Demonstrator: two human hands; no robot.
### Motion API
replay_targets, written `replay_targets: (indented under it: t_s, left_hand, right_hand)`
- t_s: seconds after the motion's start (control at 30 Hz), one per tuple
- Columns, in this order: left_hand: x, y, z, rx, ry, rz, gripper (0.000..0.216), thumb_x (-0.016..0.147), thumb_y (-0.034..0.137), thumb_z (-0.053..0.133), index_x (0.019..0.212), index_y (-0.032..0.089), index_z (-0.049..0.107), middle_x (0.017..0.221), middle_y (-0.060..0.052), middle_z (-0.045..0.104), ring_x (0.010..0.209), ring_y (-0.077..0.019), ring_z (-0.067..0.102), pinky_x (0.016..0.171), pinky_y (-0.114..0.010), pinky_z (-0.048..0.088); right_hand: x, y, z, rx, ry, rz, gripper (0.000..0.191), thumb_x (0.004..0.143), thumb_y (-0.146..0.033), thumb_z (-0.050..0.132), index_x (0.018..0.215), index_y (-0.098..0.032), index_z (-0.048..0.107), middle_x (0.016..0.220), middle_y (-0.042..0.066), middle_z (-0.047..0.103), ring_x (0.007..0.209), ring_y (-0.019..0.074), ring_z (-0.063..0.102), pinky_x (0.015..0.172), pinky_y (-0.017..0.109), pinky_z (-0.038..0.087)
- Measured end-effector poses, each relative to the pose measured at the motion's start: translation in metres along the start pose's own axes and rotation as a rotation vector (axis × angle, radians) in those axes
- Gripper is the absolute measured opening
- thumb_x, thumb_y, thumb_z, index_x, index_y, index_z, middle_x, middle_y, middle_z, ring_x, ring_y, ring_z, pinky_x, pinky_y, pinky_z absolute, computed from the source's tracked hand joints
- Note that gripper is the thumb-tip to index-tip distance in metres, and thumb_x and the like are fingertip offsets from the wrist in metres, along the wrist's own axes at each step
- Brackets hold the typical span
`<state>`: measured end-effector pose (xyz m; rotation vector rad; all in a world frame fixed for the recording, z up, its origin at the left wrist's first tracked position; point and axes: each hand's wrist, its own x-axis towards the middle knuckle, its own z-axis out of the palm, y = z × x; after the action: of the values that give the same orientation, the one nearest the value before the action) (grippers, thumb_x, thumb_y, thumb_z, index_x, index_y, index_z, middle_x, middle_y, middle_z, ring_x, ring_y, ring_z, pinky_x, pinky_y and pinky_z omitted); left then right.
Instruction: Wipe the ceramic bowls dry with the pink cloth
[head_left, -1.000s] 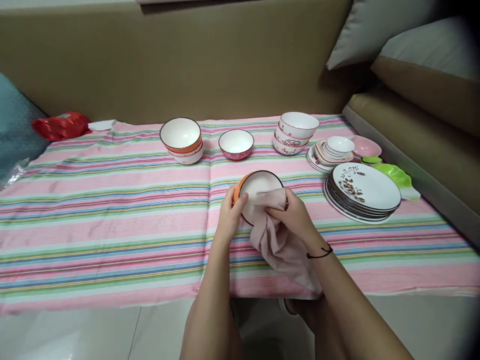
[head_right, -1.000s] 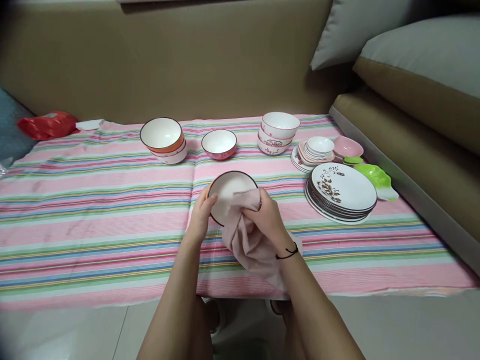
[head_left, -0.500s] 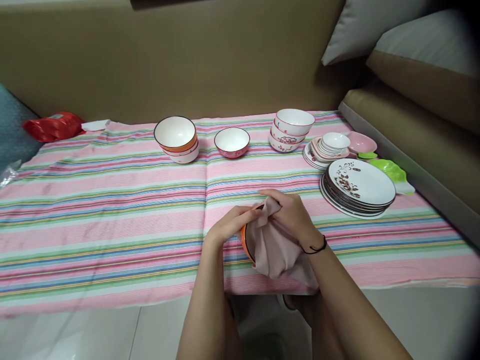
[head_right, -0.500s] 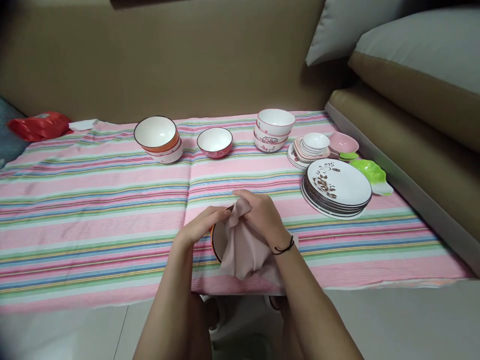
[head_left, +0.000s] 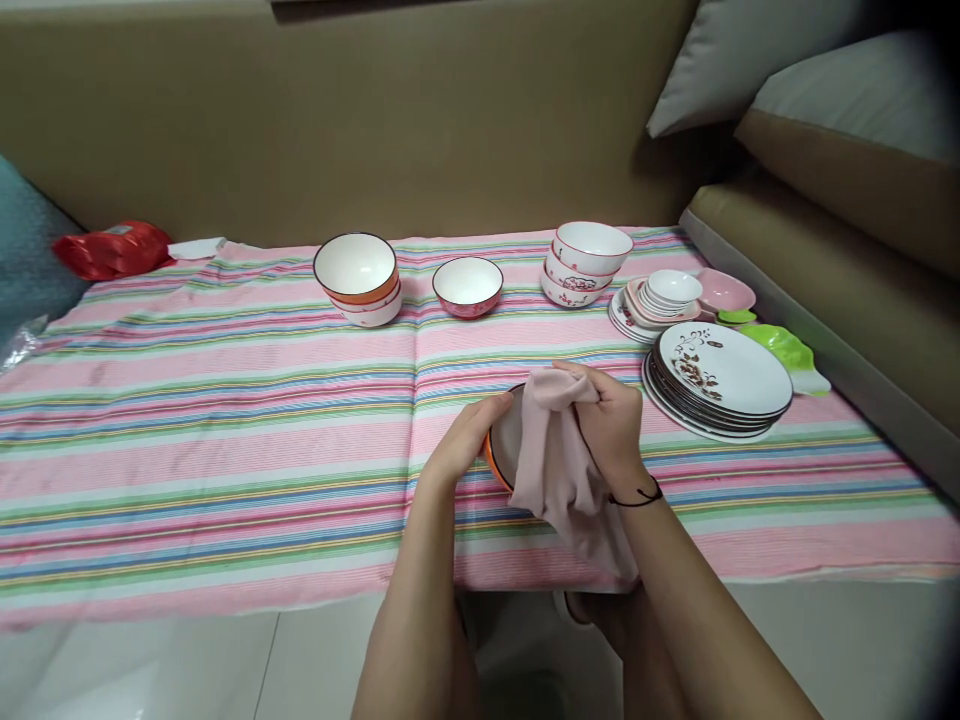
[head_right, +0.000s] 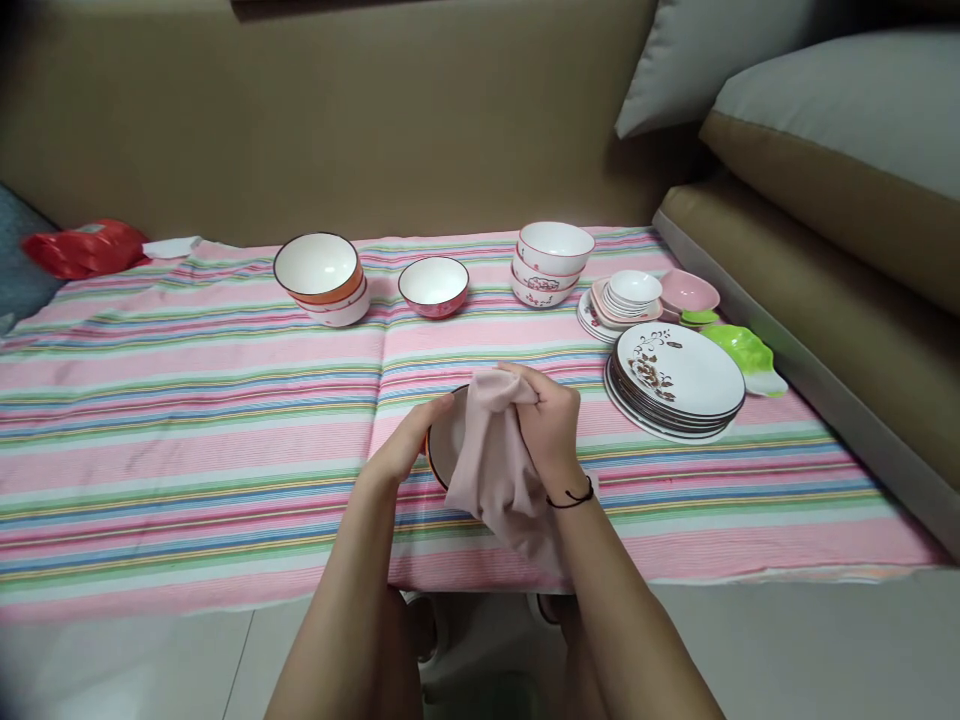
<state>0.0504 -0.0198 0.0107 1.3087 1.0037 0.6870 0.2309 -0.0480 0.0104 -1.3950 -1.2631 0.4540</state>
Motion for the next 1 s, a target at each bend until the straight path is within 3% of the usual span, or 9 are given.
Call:
replay_targets:
  t_s: [0.1,0.3,0.4,0.5,0.57,0.63,0.73,0.83,1.0]
  left_hand:
    - [0.002,0.000,0.005,-0.032,-0.003,-0.012,0.038,0.089,0.053,0.047,0.072,0.020,0.057,0.076,-0.001,0.059,0.073,-0.0176,0.050,0.068,-0.031,0.041]
    - [0.010,-0.006,0.010,-0.119,0.059,-0.066,0.041,0.086,0.057,0.046,0.075,0.019,0.058,0.065,0.001,0.055,0.061,-0.0142,0.048,0.055,-0.027,0.038]
    - [0.011,-0.008,0.008,-0.169,0.113,-0.123,0.046,0.083,0.063,0.047,0.069,0.019,0.050,0.058,0.002,0.050,0.052,-0.0120,0.044,0.048,-0.025,0.033]
    - [0.011,-0.007,0.006,-0.185,0.172,-0.085,0.044,0.083,0.062,0.048,0.070,0.020,0.048,0.060,0.003,0.050,0.053,-0.0117,0.044,0.050,-0.025,0.034]
    - [0.011,-0.006,0.006,-0.161,0.176,-0.035,0.042,0.083,0.060,0.050,0.072,0.020,0.048,0.063,0.003,0.050,0.056,-0.0115,0.044,0.052,-0.025,0.035]
    - [0.011,-0.005,0.007,-0.123,0.149,0.007,0.040,0.084,0.058,0.051,0.074,0.019,0.050,0.067,0.003,0.050,0.059,-0.0112,0.044,0.055,-0.024,0.036]
    - [0.011,-0.004,0.010,-0.084,0.100,0.050,0.040,0.086,0.057,0.049,0.077,0.019,0.052,0.071,0.002,0.052,0.062,-0.0116,0.044,0.056,-0.024,0.036]
    - [0.011,-0.003,0.011,-0.060,0.110,0.093,0.038,0.088,0.055,0.048,0.083,0.018,0.058,0.077,0.000,0.057,0.068,-0.0136,0.048,0.061,-0.024,0.039]
    - [0.005,0.000,0.009,0.017,0.119,0.148,0.035,0.090,0.047,0.047,0.097,0.018,0.064,0.088,-0.002,0.064,0.080,-0.0167,0.055,0.074,-0.026,0.043]
  right_hand:
    - [-0.004,-0.006,0.005,0.236,0.029,0.104,0.026,0.082,-0.023,0.056,0.103,-0.019,0.071,0.106,0.006,0.072,0.103,0.0239,0.066,0.090,0.036,0.052]
    - [-0.011,-0.017,0.014,0.401,-0.290,0.135,0.028,0.086,-0.032,0.061,0.111,-0.022,0.064,0.119,0.007,0.066,0.115,0.0223,0.060,0.100,0.037,0.048]
    - [-0.010,-0.014,0.011,0.299,-0.270,-0.009,0.038,0.080,-0.021,0.062,0.117,-0.023,0.056,0.124,0.007,0.061,0.116,0.0213,0.058,0.099,0.036,0.048]
    - [-0.011,-0.012,0.009,-0.011,-0.145,-0.149,0.023,0.079,-0.014,0.058,0.100,-0.022,0.059,0.105,0.006,0.064,0.101,0.0215,0.060,0.089,0.036,0.050]
    - [-0.013,-0.012,0.010,-0.179,-0.196,-0.178,0.007,0.083,-0.016,0.056,0.083,-0.021,0.060,0.085,0.004,0.064,0.083,0.0202,0.060,0.077,0.034,0.049]
    - [-0.015,-0.013,0.015,-0.203,-0.356,-0.177,0.014,0.089,-0.020,0.053,0.077,-0.021,0.060,0.077,0.003,0.063,0.075,0.0190,0.059,0.072,0.033,0.048]
    - [-0.017,-0.013,0.022,-0.106,-0.498,-0.220,0.016,0.093,-0.021,0.049,0.095,-0.021,0.065,0.096,0.005,0.067,0.092,0.0201,0.062,0.085,0.035,0.050]
    - [-0.018,-0.009,0.025,-0.124,-0.489,-0.257,0.027,0.092,-0.017,0.048,0.117,-0.021,0.060,0.119,0.008,0.062,0.112,0.0226,0.057,0.098,0.039,0.046]
    - [-0.020,-0.001,0.019,-0.441,-0.501,-0.162,0.031,0.089,-0.014,0.049,0.118,-0.017,0.060,0.115,0.014,0.064,0.104,0.0291,0.059,0.087,0.043,0.048]
